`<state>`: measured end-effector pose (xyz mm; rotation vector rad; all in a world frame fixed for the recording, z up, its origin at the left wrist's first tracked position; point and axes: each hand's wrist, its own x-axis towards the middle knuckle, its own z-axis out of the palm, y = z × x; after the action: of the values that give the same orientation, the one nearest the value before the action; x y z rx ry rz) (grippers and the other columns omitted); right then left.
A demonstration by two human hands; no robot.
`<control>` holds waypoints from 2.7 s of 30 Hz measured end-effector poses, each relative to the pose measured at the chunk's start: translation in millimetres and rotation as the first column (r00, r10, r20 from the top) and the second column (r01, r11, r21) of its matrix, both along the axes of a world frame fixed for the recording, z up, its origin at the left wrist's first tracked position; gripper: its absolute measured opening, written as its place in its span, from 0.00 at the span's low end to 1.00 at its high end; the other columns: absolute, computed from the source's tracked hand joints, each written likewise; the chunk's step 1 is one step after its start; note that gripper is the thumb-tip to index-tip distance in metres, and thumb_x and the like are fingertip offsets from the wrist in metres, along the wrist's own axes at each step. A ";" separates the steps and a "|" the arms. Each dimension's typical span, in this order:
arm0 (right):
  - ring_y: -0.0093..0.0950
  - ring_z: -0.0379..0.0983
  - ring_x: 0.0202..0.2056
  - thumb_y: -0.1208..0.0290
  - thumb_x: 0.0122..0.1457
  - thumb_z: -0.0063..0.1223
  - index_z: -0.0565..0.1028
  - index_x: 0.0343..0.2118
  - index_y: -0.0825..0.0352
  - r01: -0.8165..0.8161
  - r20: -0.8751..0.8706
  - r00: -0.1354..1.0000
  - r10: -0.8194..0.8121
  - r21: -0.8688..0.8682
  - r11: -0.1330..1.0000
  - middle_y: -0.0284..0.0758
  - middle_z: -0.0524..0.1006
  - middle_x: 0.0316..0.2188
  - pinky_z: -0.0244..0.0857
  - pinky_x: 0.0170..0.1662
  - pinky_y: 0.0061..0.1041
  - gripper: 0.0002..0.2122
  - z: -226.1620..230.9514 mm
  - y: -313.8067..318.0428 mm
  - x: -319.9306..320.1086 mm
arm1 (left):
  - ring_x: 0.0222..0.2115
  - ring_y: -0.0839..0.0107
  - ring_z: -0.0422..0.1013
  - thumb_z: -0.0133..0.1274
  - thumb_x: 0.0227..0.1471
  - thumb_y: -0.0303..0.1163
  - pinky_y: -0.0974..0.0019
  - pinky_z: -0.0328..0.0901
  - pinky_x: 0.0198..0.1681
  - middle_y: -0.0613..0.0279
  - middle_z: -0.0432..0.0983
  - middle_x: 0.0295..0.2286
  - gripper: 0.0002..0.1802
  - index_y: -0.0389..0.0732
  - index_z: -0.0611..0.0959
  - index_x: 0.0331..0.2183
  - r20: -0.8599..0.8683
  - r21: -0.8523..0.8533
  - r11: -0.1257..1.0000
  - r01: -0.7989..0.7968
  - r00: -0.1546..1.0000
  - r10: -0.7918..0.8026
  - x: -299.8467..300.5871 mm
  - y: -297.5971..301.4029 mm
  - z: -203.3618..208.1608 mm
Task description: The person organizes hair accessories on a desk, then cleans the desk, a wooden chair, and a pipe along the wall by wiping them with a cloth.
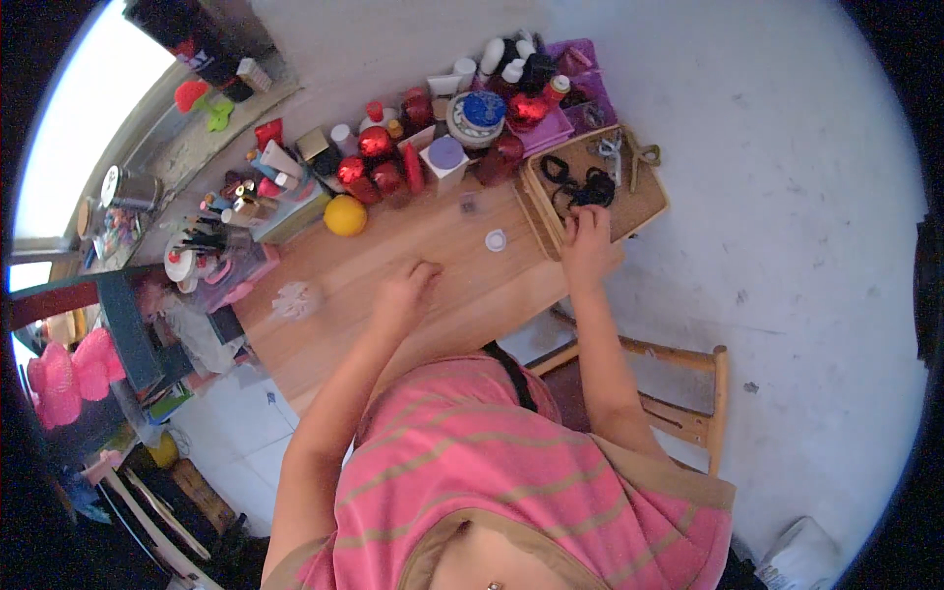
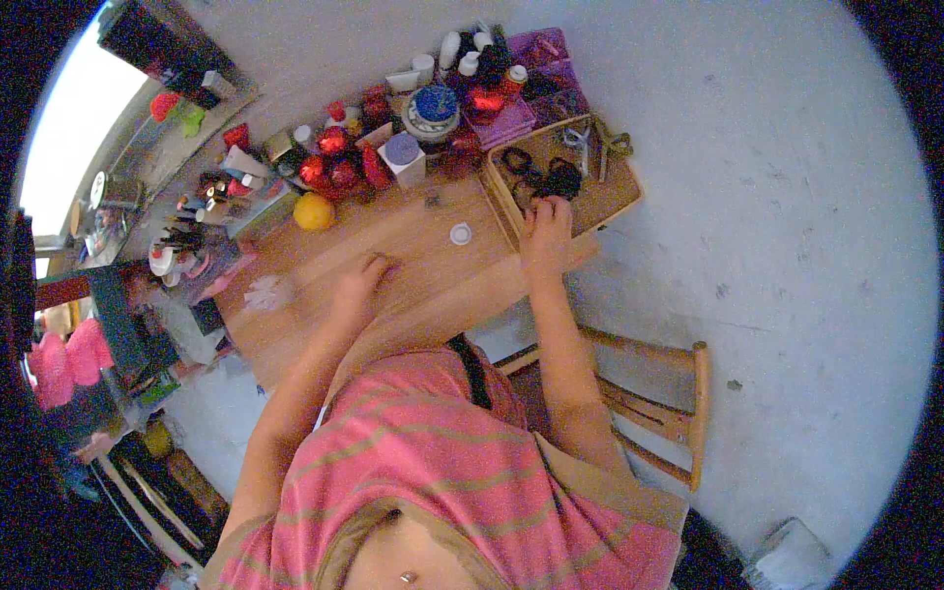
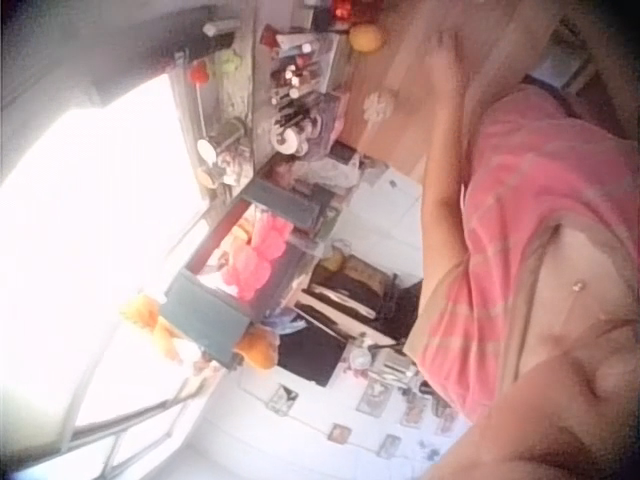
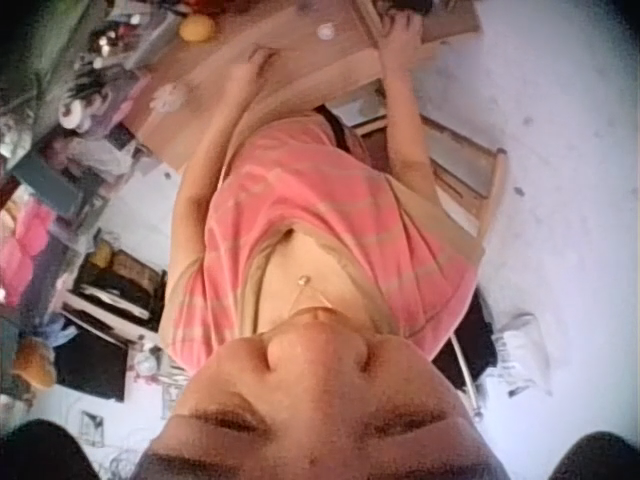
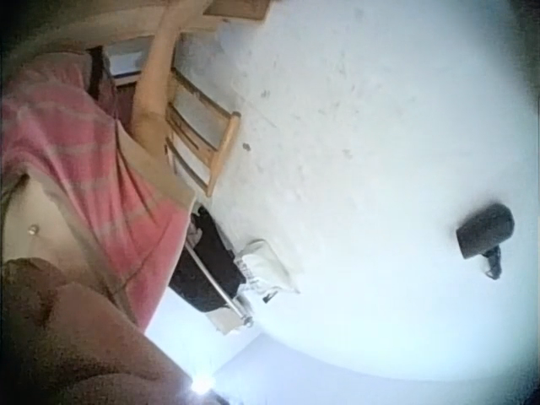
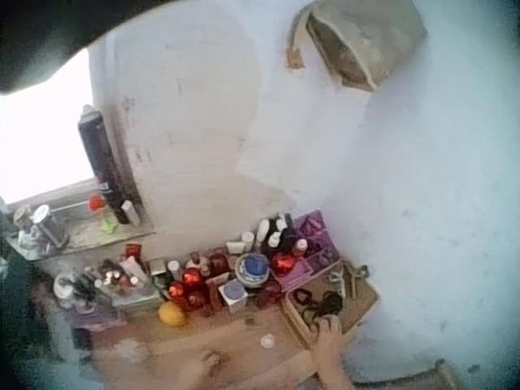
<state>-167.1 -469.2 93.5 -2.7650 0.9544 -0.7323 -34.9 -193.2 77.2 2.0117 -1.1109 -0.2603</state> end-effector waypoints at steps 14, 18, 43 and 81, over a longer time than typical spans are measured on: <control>0.30 0.71 0.30 0.76 0.53 0.54 0.74 0.38 0.68 -0.144 0.146 0.987 0.066 0.630 0.763 0.37 0.71 0.33 0.66 0.32 0.24 0.09 -21.3 54.2 -17.7 | 0.33 0.59 0.73 0.54 0.48 0.30 0.60 0.70 0.35 0.56 0.71 0.36 0.17 0.37 0.74 0.42 -0.449 0.117 0.991 0.070 0.893 -0.010 -18.2 -131.9 -76.7; 0.26 0.71 0.31 0.76 0.53 0.56 0.73 0.42 0.68 -0.160 0.230 0.973 0.010 0.646 0.747 0.35 0.70 0.35 0.65 0.33 0.21 0.13 -3.4 52.3 -14.1 | 0.30 0.75 0.71 0.49 0.57 0.36 0.71 0.69 0.35 0.66 0.74 0.29 0.13 0.36 0.76 0.39 -0.972 -0.176 0.967 -0.182 -0.121 -0.199 -20.9 -112.6 -36.6; 0.23 0.74 0.22 0.76 0.54 0.56 0.74 0.32 0.73 -0.356 0.506 0.761 -0.405 0.849 0.392 0.36 0.77 0.26 0.69 0.23 0.19 0.06 55.3 -41.4 121.9 | 0.30 0.78 0.68 0.48 0.56 0.41 0.71 0.66 0.34 0.65 0.74 0.35 0.16 0.42 0.76 0.43 -0.951 0.214 0.791 -0.574 0.062 0.302 -42.5 36.6 -39.7; 0.23 0.73 0.31 0.74 0.56 0.52 0.74 0.38 0.68 -0.350 0.235 0.896 0.376 0.896 0.275 0.34 0.77 0.30 0.67 0.35 0.23 0.08 -34.9 177.9 97.0 | 0.47 0.51 0.63 0.69 0.30 0.33 0.55 0.58 0.51 0.48 0.67 0.46 0.41 0.34 0.70 0.48 -0.236 -0.077 0.360 -0.930 0.368 0.899 88.8 77.9 -44.8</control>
<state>-70.1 -291.4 58.6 -1.7763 0.4153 0.0177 53.9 -115.3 32.4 2.0576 0.2494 0.2948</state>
